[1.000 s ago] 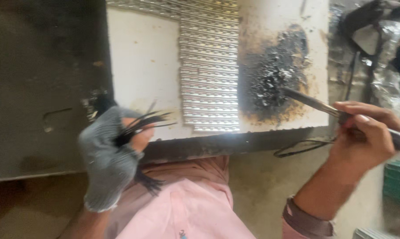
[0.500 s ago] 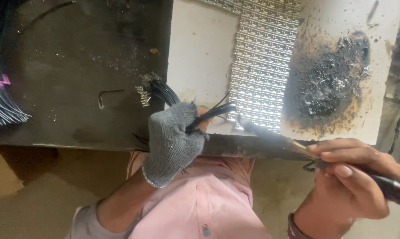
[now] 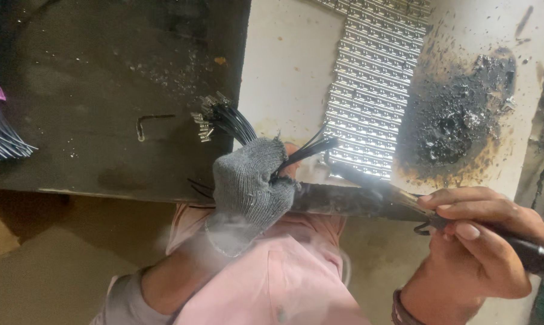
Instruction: The person repeatedly applies solder to the stripped ends of black wires using a soldering iron. They hold bundles of wires in one hand and use the iron to coat the exposed conductors, then place the finished wires on a metal grid on the workbench.
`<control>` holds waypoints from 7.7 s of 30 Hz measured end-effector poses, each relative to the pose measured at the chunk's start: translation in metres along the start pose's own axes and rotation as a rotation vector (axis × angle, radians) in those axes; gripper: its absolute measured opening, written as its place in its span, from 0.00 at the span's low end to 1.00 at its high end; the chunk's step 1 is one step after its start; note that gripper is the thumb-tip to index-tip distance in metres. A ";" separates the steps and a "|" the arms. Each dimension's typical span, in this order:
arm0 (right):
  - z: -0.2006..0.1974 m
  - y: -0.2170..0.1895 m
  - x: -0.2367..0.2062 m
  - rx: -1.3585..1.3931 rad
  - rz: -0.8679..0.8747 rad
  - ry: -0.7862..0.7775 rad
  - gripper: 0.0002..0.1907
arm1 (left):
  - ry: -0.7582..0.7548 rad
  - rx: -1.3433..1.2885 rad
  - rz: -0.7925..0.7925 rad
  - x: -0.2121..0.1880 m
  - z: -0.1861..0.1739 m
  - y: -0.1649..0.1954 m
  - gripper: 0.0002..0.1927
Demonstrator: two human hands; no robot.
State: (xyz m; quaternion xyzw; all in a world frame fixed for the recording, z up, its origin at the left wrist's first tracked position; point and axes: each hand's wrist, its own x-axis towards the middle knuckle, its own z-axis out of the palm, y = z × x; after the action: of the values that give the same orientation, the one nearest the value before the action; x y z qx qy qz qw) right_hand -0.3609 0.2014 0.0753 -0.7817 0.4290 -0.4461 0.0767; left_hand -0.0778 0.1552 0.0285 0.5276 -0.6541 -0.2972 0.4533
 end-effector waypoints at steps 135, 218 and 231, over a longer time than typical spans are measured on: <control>-0.108 0.058 -0.056 0.262 0.644 0.681 0.09 | 0.113 0.126 -0.047 0.012 -0.032 -0.024 0.07; -0.098 0.066 -0.045 0.335 0.606 0.620 0.10 | -0.052 -0.289 -0.276 0.014 0.000 -0.015 0.03; -0.032 0.024 -0.024 0.258 0.376 0.475 0.09 | -0.132 -0.192 -0.169 0.038 -0.001 0.001 0.03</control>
State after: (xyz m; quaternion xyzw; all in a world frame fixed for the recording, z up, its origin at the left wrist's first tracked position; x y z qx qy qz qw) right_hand -0.4057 0.2124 0.0669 -0.5469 0.5114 -0.6447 0.1539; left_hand -0.0788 0.1190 0.0401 0.5143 -0.6045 -0.4295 0.4309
